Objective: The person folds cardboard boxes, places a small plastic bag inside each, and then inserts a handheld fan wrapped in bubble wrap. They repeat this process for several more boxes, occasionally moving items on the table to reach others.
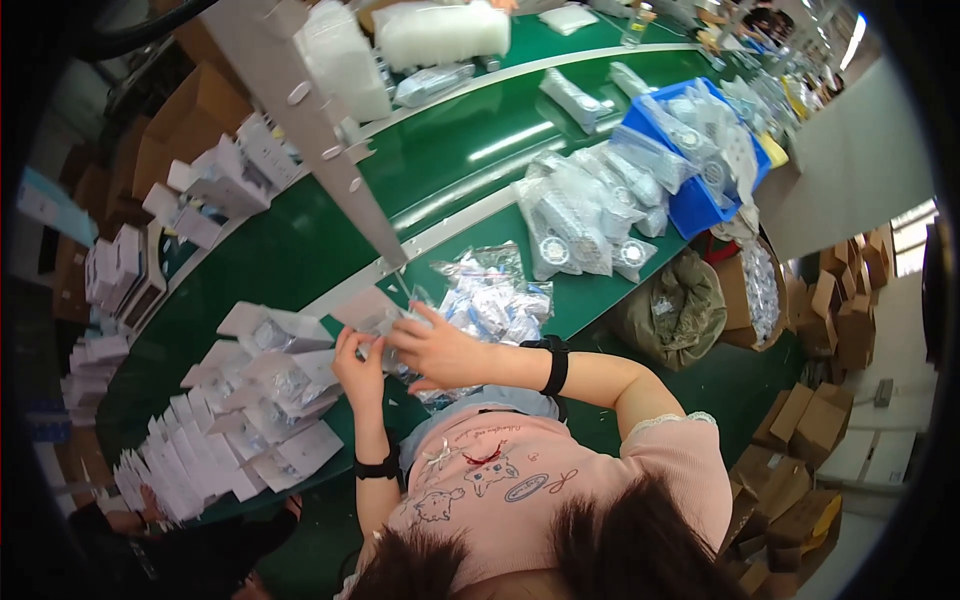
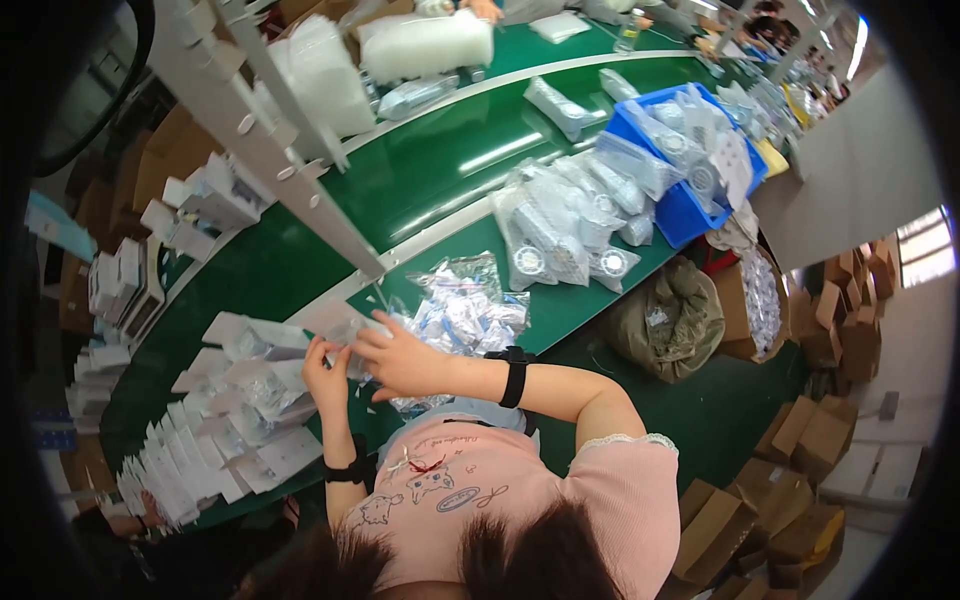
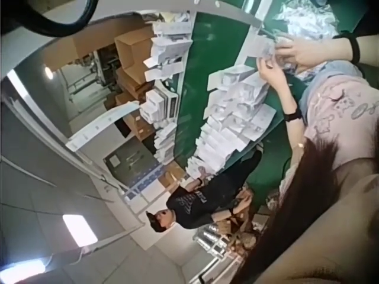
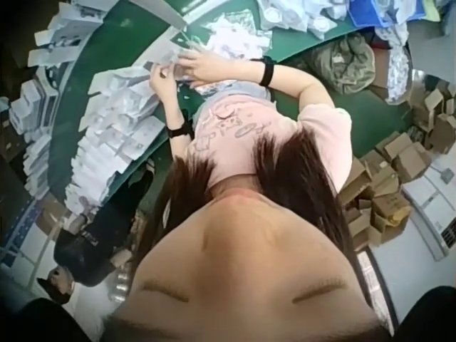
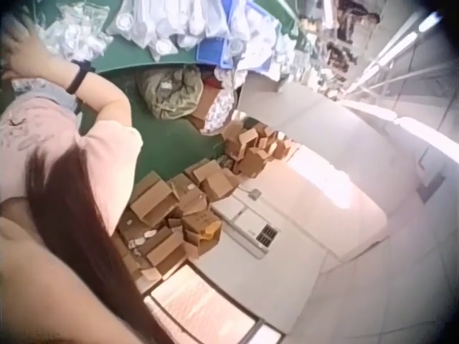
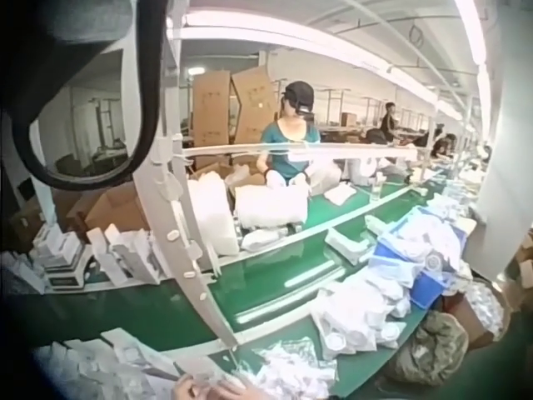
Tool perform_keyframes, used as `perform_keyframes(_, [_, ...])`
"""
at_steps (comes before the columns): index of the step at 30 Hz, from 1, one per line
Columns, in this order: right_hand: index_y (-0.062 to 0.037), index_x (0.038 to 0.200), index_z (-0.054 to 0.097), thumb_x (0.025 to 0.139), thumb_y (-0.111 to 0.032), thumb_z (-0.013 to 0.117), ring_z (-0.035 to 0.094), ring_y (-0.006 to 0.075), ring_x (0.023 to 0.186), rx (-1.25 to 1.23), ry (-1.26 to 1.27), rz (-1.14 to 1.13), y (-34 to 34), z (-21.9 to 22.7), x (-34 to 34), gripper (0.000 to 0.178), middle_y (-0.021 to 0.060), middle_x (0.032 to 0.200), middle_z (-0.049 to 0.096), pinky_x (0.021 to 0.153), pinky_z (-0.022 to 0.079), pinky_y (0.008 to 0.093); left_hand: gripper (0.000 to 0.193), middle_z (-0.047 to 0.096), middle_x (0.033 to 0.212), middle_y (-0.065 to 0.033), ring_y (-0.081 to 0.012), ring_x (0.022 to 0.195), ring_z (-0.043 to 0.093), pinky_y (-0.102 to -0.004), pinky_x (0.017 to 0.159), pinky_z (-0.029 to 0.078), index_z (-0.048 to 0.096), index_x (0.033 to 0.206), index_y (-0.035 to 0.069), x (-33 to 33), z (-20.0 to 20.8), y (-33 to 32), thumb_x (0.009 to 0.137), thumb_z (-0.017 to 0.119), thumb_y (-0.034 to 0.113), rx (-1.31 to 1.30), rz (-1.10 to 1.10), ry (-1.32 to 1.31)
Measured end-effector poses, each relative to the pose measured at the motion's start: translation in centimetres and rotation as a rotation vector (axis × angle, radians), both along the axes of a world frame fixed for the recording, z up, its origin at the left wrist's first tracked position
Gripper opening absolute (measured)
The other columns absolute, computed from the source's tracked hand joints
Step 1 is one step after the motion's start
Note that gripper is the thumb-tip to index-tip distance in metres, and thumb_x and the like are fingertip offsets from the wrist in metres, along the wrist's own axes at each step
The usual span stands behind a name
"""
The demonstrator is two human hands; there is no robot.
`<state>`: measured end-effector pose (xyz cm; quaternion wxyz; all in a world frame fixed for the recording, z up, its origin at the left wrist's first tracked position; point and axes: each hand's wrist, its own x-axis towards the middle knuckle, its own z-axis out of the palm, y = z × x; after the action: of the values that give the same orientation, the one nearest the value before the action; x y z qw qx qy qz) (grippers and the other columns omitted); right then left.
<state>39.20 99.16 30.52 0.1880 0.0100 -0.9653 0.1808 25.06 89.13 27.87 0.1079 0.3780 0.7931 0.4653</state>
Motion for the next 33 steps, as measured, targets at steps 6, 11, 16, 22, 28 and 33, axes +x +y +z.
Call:
perform_keyframes(6, [-0.0056,0.126,0.033,0.053,-0.022,0.076,0.031,0.0351,0.118,-0.427,0.156,-0.178,1.6,-3.5,1.6,0.086,0.017,0.126,0.034,0.097,0.026,0.0466,0.013,0.057,0.096,-0.0206,-0.0327,0.094,0.054,-0.034,0.078,0.042,0.056,0.073,0.0,0.2,-1.1,-1.3,0.066,0.066,0.007,0.054,0.069,-0.067])
perform_keyframes(11, [-0.0038,0.13,0.023,0.053,-0.013,0.076,0.034,0.0342,0.118,-0.946,-0.088,-0.211,1.3,-9.8,0.3,0.093,0.0182,0.124,0.036,0.098,0.029,0.0363,0.017,0.052,0.108,-0.0164,-0.0256,0.094,0.054,-0.0303,0.078,0.042,0.054,0.082,0.001,2.4,2.2,-0.7,0.069,0.063,0.004,0.112,-0.009,-0.265])
perform_keyframes(16, [-0.002,0.128,0.024,0.052,-0.005,0.074,0.036,0.0306,0.116,-1.078,-0.026,-0.193,3.2,-9.2,-6.1,0.092,0.0174,0.123,0.038,0.097,0.029,0.0331,0.025,0.041,0.12,-0.0154,-0.0247,0.107,0.044,-0.0332,0.087,0.039,0.047,0.096,0.0,-0.2,6.5,-3.9,0.073,0.057,-0.004,0.332,0.09,0.144])
perform_keyframes(22, [-0.004,0.127,0.027,0.052,0.003,0.07,0.037,0.0283,0.116,-1.06,-0.01,-0.103,3.9,-10.5,-14.6,0.087,0.0151,0.123,0.038,0.097,0.031,0.0322,0.026,0.042,0.116,-0.0156,-0.0237,0.107,0.044,-0.0315,0.085,0.041,0.047,0.099,0.0,-4.4,7.6,-11.4,0.074,0.053,-0.005,0.418,0.471,0.324])
perform_keyframes(28, [-0.0046,0.129,0.025,0.054,0.003,0.07,0.035,0.0296,0.118,-0.996,-0.007,-0.044,1.9,-11.6,-17.7,0.088,0.0158,0.126,0.035,0.098,0.029,0.0329,0.04,0.043,0.117,-0.0141,-0.0264,0.109,0.042,-0.0363,0.087,0.037,0.045,0.105,0.001,-12.7,6.5,-21.5,0.069,0.061,-0.003,0.178,0.844,0.403])
perform_keyframes(33, [-0.0067,0.13,0.025,0.058,-0.003,0.069,0.034,0.0314,0.118,-0.824,0.047,-0.101,1.4,-11.4,-15.3,0.084,0.0168,0.126,0.035,0.099,0.028,0.035,0.076,0.021,0.136,-0.0161,-0.0327,0.126,0.018,-0.0545,0.094,0.023,0.026,0.129,0.01,-18.9,2.8,-24.0,0.065,0.067,0.008,-0.915,0.665,0.4])
